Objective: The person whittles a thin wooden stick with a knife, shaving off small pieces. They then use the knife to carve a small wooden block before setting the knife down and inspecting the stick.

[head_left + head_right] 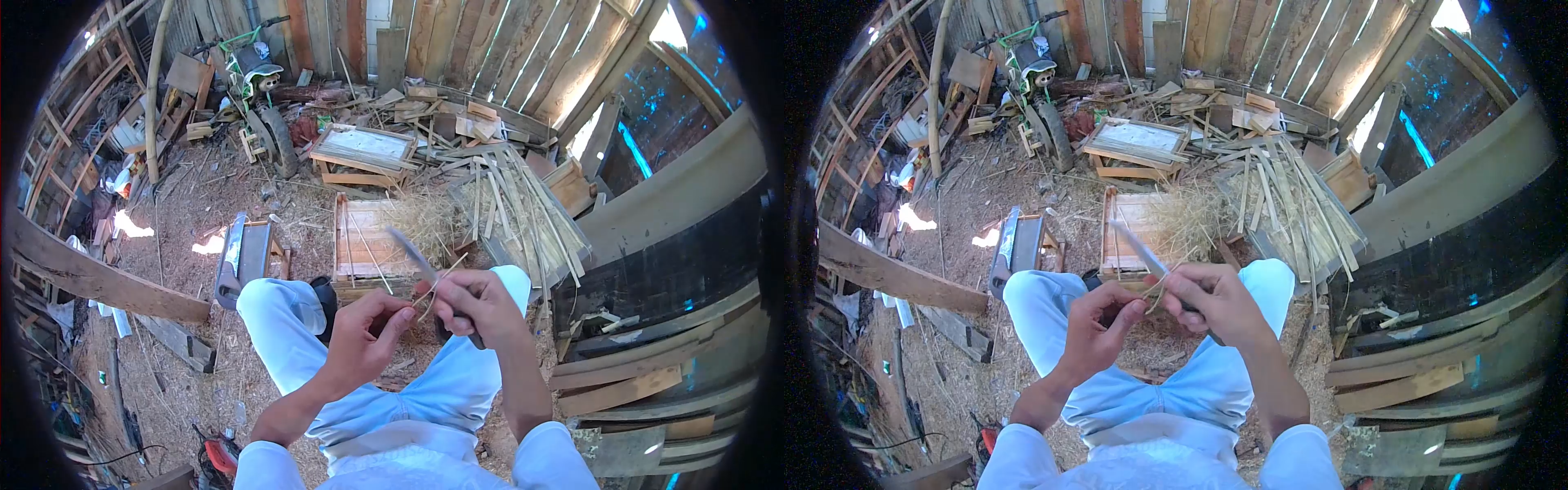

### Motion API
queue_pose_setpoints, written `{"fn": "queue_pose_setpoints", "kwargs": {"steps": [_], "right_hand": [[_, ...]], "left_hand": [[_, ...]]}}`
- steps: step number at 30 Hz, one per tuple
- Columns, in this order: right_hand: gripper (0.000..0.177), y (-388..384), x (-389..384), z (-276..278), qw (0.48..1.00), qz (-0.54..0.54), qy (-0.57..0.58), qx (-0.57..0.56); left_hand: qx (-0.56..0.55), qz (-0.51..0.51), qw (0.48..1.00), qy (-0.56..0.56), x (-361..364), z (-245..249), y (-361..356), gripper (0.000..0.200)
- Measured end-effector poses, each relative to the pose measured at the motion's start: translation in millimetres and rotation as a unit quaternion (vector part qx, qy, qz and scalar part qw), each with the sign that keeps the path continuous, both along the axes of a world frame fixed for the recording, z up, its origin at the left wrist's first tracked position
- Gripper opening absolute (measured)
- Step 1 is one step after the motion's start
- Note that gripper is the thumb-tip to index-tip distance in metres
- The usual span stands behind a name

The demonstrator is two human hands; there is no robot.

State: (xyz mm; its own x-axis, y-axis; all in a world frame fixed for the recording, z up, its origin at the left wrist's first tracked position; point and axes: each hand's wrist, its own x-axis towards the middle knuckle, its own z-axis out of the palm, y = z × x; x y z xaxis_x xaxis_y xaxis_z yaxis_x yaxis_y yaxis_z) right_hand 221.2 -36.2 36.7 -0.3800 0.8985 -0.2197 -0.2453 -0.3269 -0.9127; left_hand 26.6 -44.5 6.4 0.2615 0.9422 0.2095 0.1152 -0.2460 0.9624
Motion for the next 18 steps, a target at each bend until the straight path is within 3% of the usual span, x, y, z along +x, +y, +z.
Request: {"fn": "queue_pose_setpoints", "kwargs": {"steps": [2,4,7,8,10,12,15,18], "right_hand": [[0.027,4,11,3,1.000,-0.019,0.022,-0.004],[0.028,9,24,3,0.989,-0.142,-0.011,0.033],[0.031,18,41,6,0.978,-0.193,0.020,0.071],[0.031,16,38,6,0.979,-0.191,0.020,0.071],[0.035,5,21,8,0.994,-0.091,-0.044,0.036],[0.036,-1,7,-2,0.999,0.023,0.010,0.040],[0.033,-5,-8,-10,0.998,0.043,0.032,0.042],[0.030,1,2,-3,0.999,0.018,-0.024,0.022]], "left_hand": [[-0.015,-0.010,1.000,0.013,-3,0,-1,0.007],[-0.031,-0.021,0.999,0.028,-8,2,-4,0.008],[-0.059,-0.019,0.998,0.019,-13,2,-5,0.010],[-0.083,-0.020,0.996,-0.015,-12,-4,-1,0.011],[-0.106,-0.020,0.993,-0.052,-8,-8,5,0.013],[-0.129,-0.035,0.987,-0.086,-2,-9,10,0.015],[-0.139,-0.057,0.976,-0.155,5,0,8,0.013],[-0.139,-0.068,0.984,-0.083,-3,2,5,0.014]]}}
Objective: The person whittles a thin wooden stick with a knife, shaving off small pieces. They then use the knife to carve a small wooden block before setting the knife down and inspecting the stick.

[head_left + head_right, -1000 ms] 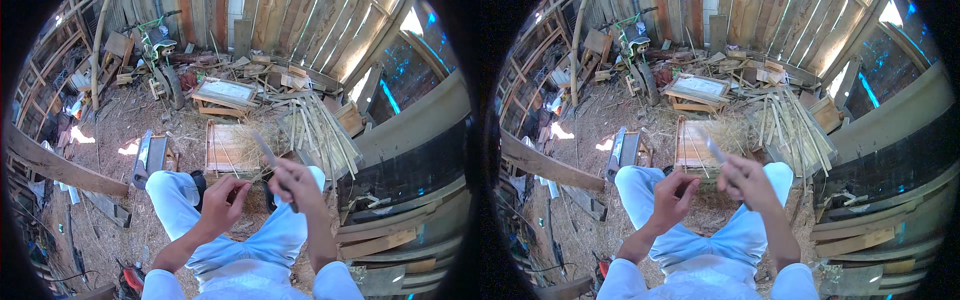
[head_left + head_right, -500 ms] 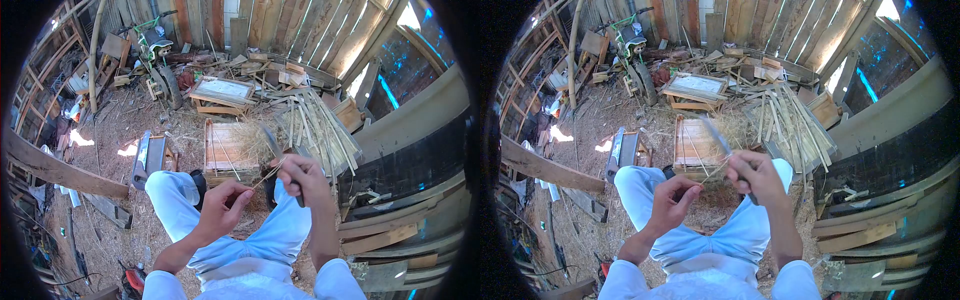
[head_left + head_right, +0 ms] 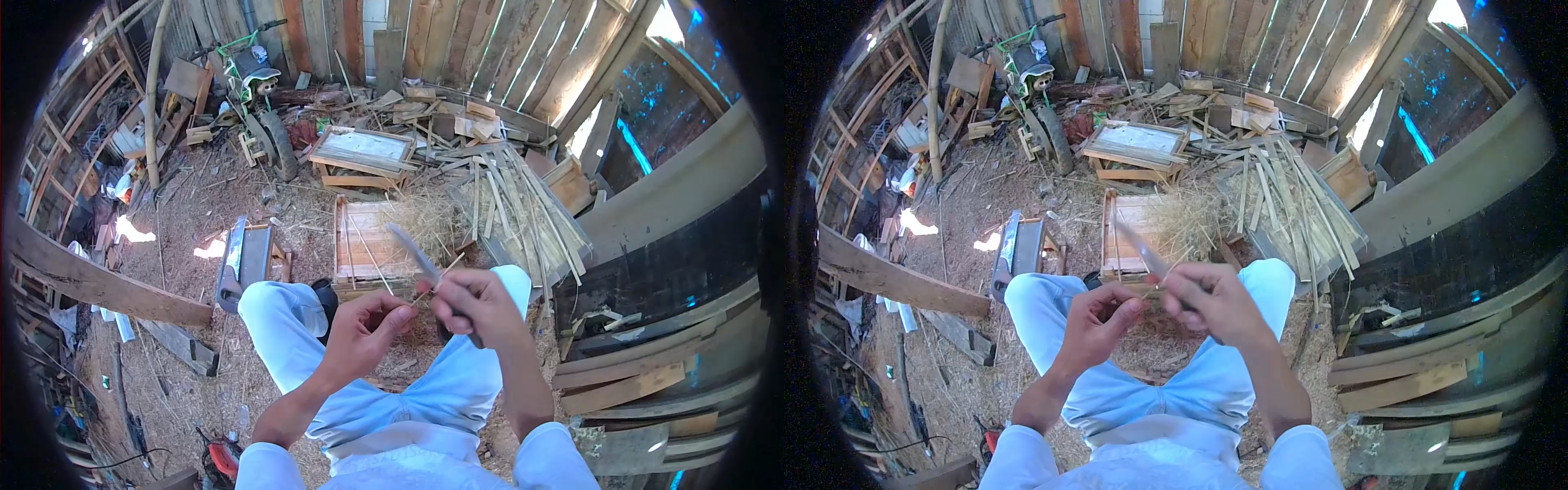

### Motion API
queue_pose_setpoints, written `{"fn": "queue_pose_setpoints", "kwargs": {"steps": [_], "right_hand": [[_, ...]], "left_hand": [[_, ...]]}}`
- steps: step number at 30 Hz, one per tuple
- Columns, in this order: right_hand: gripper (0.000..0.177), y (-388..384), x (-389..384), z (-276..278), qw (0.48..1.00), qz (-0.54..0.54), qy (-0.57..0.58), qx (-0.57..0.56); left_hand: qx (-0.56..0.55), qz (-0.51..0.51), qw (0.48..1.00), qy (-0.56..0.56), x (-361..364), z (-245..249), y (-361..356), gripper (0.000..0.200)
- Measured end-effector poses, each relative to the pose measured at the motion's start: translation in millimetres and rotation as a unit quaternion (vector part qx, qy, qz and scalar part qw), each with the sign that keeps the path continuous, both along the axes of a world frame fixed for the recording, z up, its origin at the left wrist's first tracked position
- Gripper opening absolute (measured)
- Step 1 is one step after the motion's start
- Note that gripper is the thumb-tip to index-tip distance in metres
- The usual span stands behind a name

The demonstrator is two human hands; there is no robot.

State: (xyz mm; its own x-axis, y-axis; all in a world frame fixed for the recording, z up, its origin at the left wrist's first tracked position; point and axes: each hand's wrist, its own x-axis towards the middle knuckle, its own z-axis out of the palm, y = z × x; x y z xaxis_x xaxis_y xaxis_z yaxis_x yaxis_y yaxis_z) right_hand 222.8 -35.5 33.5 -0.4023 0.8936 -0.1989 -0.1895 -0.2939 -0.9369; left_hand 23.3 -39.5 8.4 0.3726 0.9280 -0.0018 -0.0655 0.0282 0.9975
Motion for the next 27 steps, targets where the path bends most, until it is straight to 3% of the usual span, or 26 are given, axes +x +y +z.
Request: {"fn": "queue_pose_setpoints", "kwargs": {"steps": [2,7,14,16,18,20,21,27], "right_hand": [[0.028,3,10,9,0.997,-0.055,0.044,-0.007],[0.030,5,14,9,0.995,-0.069,0.067,-0.021],[0.028,1,8,-1,0.999,0.042,0.021,0.005],[0.029,10,21,7,0.995,-0.094,0.044,0.007],[0.031,13,27,10,0.990,-0.120,0.076,-0.008],[0.035,6,25,15,0.996,-0.078,0.047,0.008],[0.038,5,22,11,0.995,-0.035,0.094,-0.003],[0.035,0,-5,6,0.999,0.014,0.040,0.015]], "left_hand": [[0.002,0.000,1.000,0.006,-2,-2,-3,0.014],[-0.014,0.002,1.000,-0.015,2,-9,0,0.013],[-0.064,-0.028,0.997,-0.047,1,2,3,0.016],[-0.078,-0.031,0.996,-0.041,-4,1,1,0.016],[-0.089,-0.042,0.995,-0.023,-9,-1,-1,0.017],[-0.094,-0.032,0.995,-0.019,-10,-2,3,0.017],[-0.102,-0.022,0.994,-0.016,-10,-3,5,0.018],[-0.055,-0.036,0.997,-0.027,-3,-3,6,0.018]]}}
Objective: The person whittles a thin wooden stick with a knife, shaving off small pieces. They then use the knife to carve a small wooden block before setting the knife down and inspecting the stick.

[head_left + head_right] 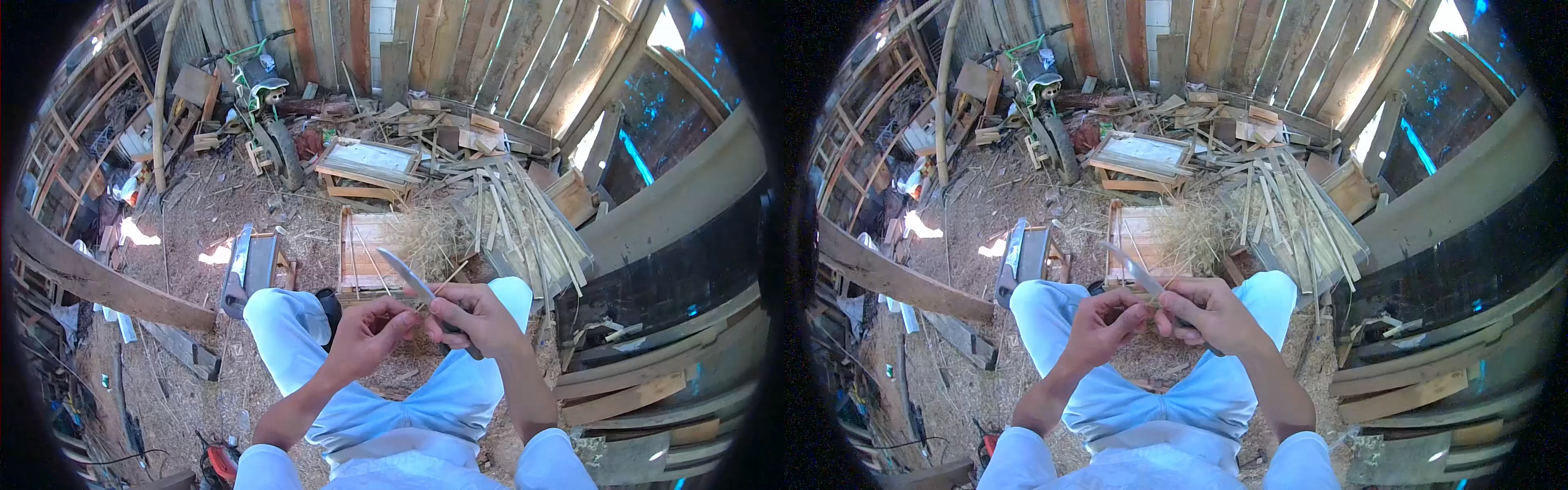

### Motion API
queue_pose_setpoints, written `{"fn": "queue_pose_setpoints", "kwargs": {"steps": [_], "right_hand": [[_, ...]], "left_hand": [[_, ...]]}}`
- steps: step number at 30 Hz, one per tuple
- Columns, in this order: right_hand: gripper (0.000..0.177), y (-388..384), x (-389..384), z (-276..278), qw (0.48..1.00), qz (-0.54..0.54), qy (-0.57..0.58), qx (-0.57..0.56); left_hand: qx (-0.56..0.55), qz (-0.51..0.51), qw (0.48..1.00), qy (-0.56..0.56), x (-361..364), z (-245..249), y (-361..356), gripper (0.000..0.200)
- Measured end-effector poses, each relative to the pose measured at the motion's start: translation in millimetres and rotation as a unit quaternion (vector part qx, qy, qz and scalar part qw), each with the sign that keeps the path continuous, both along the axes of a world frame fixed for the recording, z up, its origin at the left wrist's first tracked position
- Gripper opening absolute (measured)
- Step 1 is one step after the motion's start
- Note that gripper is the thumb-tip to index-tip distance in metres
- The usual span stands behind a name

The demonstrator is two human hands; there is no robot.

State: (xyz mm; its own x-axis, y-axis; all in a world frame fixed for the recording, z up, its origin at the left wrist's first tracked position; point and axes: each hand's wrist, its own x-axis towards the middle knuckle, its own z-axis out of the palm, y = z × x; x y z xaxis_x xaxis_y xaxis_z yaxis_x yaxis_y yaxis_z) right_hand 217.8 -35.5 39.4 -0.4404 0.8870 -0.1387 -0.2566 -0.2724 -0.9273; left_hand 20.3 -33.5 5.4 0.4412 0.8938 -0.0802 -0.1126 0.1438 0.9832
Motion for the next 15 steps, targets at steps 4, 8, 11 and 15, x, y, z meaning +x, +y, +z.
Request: {"fn": "queue_pose_setpoints", "kwargs": {"steps": [4,8,11,15], "right_hand": [[0.031,7,11,7,0.999,-0.015,-0.003,-0.029],[0.027,9,14,12,0.997,-0.074,-0.012,-0.022],[0.026,25,42,6,0.994,-0.104,-0.026,0.029],[0.031,34,42,11,0.976,-0.217,-0.001,0.024]], "left_hand": [[-0.044,-0.016,0.998,-0.041,-2,4,-3,0.018],[-0.017,0.008,1.000,-0.014,2,7,-2,0.017],[-0.004,0.006,1.000,0.010,-5,8,-2,0.016],[0.032,0.062,0.998,0.009,-14,-3,1,0.013]]}}
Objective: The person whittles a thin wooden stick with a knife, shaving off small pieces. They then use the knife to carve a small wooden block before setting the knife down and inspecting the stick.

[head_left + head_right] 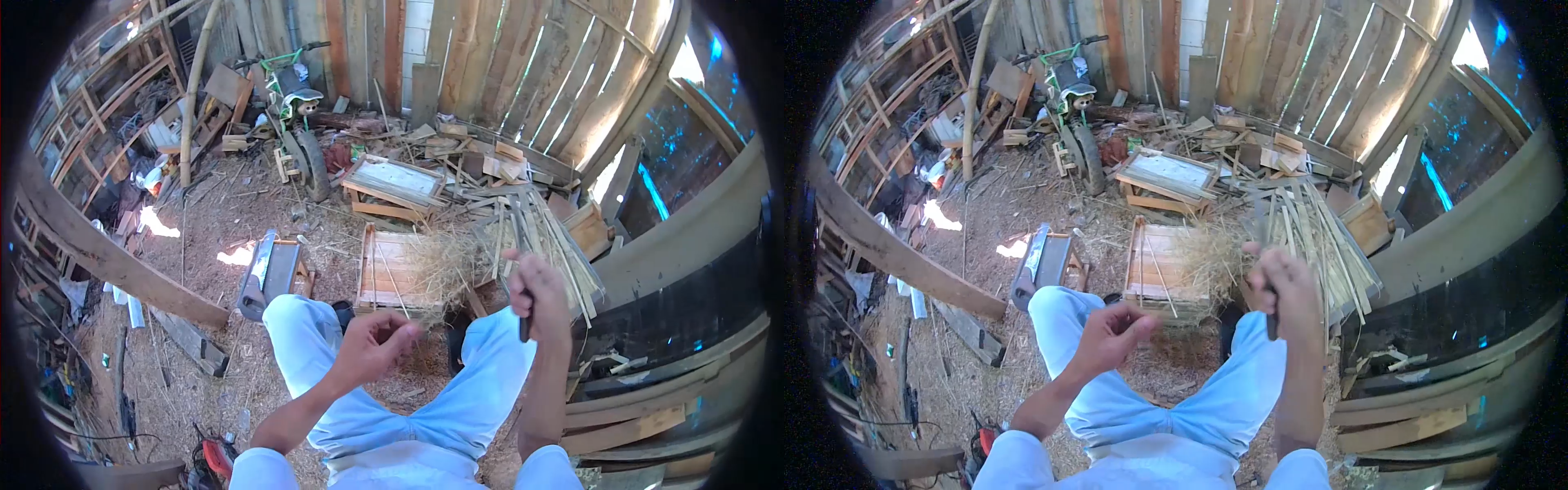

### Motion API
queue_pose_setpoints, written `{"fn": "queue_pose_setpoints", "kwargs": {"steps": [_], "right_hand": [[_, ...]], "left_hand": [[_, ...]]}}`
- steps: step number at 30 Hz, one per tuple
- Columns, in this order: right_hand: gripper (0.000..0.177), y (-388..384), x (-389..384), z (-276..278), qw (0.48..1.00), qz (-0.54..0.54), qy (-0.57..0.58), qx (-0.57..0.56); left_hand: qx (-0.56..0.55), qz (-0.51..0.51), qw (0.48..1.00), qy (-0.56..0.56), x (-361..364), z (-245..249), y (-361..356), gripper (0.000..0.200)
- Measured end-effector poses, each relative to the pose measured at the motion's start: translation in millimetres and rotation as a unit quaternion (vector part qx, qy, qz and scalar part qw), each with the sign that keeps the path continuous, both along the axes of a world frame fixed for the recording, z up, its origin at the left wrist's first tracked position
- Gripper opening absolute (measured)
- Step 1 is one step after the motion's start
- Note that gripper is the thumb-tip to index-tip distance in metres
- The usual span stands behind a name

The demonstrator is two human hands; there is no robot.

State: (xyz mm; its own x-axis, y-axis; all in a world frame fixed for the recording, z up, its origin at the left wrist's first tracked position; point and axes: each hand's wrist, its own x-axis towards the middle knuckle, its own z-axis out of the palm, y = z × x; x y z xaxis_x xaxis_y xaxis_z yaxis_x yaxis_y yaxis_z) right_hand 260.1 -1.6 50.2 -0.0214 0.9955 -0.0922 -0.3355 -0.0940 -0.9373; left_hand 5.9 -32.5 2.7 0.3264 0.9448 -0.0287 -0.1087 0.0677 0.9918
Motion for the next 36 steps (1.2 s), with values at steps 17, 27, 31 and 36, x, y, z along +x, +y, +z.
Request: {"fn": "queue_pose_setpoints", "kwargs": {"steps": [17,27,31,36], "right_hand": [[0.029,-2,-64,-6,0.983,0.184,0.000,-0.010],[0.027,4,-37,1,0.982,0.165,0.083,-0.050],[0.027,16,-20,0,0.984,0.142,0.096,-0.052],[0.027,37,3,-9,0.992,0.036,0.117,-0.001]], "left_hand": [[0.120,0.097,0.982,0.111,-18,0,-12,0.010],[0.338,0.132,0.893,0.266,-14,18,-19,0.014],[0.316,0.127,0.903,0.260,-14,18,-17,0.013],[0.193,0.118,0.951,0.213,-17,15,-8,0.007]]}}
